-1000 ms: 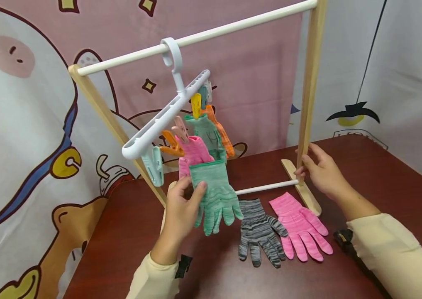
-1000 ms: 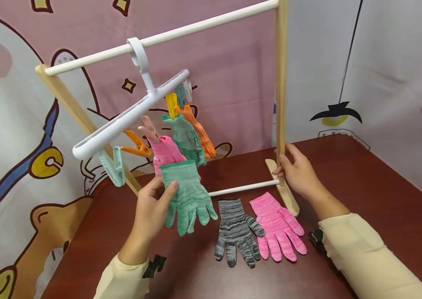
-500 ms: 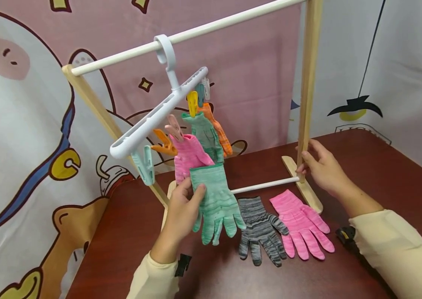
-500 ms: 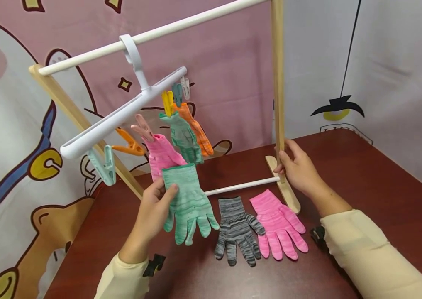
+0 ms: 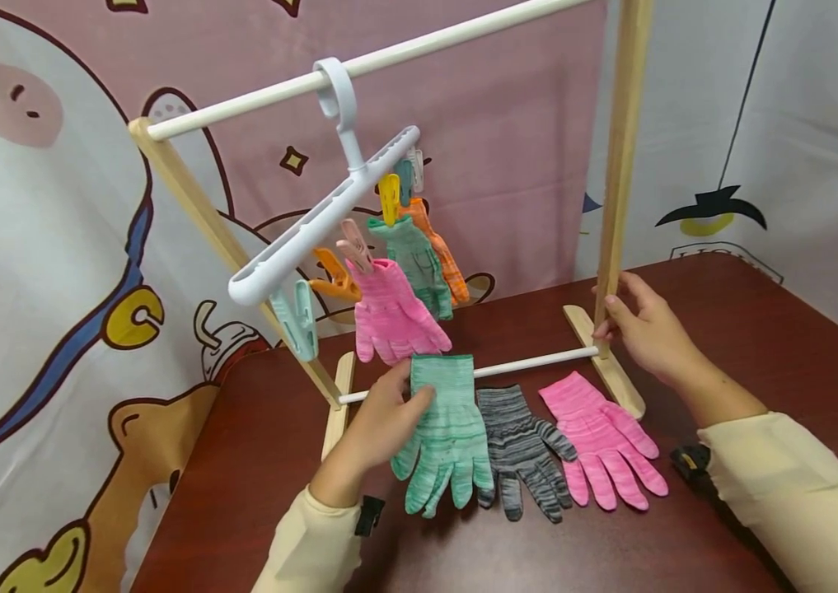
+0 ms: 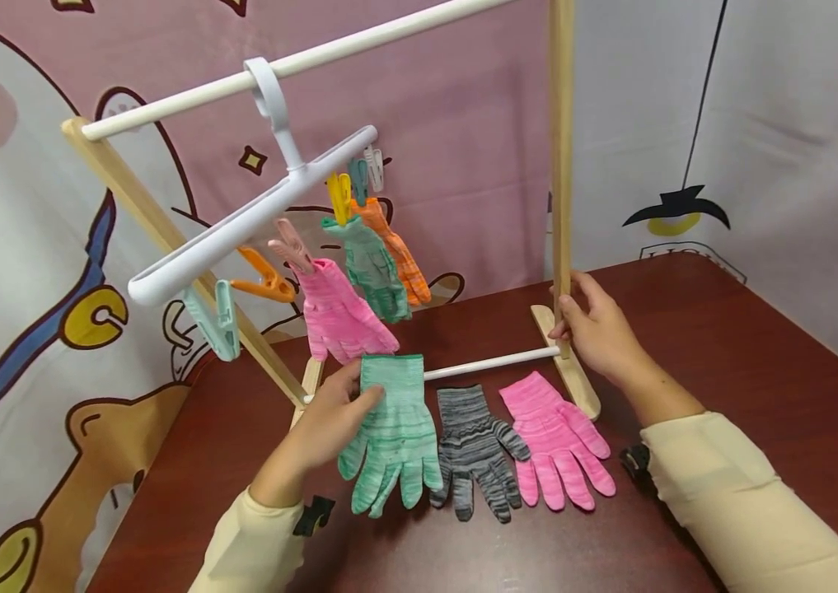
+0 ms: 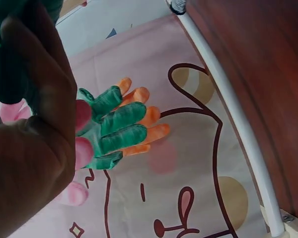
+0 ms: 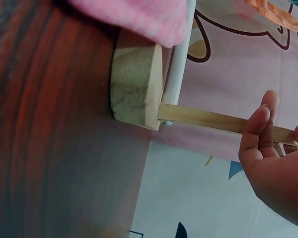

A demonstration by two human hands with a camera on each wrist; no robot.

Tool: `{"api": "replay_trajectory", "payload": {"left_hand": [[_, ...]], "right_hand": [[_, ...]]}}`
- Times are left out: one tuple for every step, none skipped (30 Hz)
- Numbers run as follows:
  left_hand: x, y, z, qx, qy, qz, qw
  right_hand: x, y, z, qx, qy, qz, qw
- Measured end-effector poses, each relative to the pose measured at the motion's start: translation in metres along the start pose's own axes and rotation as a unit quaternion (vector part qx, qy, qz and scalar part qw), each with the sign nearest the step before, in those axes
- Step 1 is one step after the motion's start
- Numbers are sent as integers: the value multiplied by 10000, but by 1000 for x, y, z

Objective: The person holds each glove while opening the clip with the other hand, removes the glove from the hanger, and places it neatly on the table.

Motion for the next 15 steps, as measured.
{"api": "replay_trajectory", "payload": {"left_hand": [[-1,-2,1,14,-66,55,10000],[-2,-4,1,32,-133,121,9998],[-3,-6,2,62,-195,183,9996],[-4,-8,3,101,-257,229,9994],[-4,-11,3,146,-313,267,9990],[-5,-13,3,190,-350,319,9987],[-5,-15,4,214,-374,403,9983],[-4,-16,4,227,-379,462,9980],[-4,-18,4,228,-370,526,9977],[-4,-19,5,238,-365,593,9973],[-4,-20,5,258,-361,669,9968],[-4,-21,6,268,-358,737,9963],[-4,-22,6,263,-357,792,9959],[-4,-22,7,263,-362,834,9955],[-4,-23,8,259,-379,904,9949]], "right_hand": [[0,0,0,4,-12,-2,10000],[0,0,0,6,-21,-12,10000],[0,1,0,6,-27,-17,10000],[0,1,0,5,-31,-28,10000],[0,1,0,6,-35,-32,10000],[0,1,0,8,-38,-33,10000],[0,1,0,11,-41,-34,10000],[0,1,0,17,-41,-28,10000],[0,1,-1,25,-41,-25,10000],[0,0,-1,35,-37,-25,10000],[0,0,0,45,-34,-16,10000],[0,0,0,52,-29,-13,10000],[0,0,0,59,-28,-16,10000],[0,0,0,61,-23,-22,10000],[0,0,0,57,-18,-41,10000]]}}
Point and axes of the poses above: each hand's wrist, its own z-axis towards the middle knuckle, its own x-axis out of the back of the hand, y = z × x, the point moved 8 cm from there along z, towards the middle knuckle, and after that the axes turned 9 degrees about -z, right-handed, at the moved point
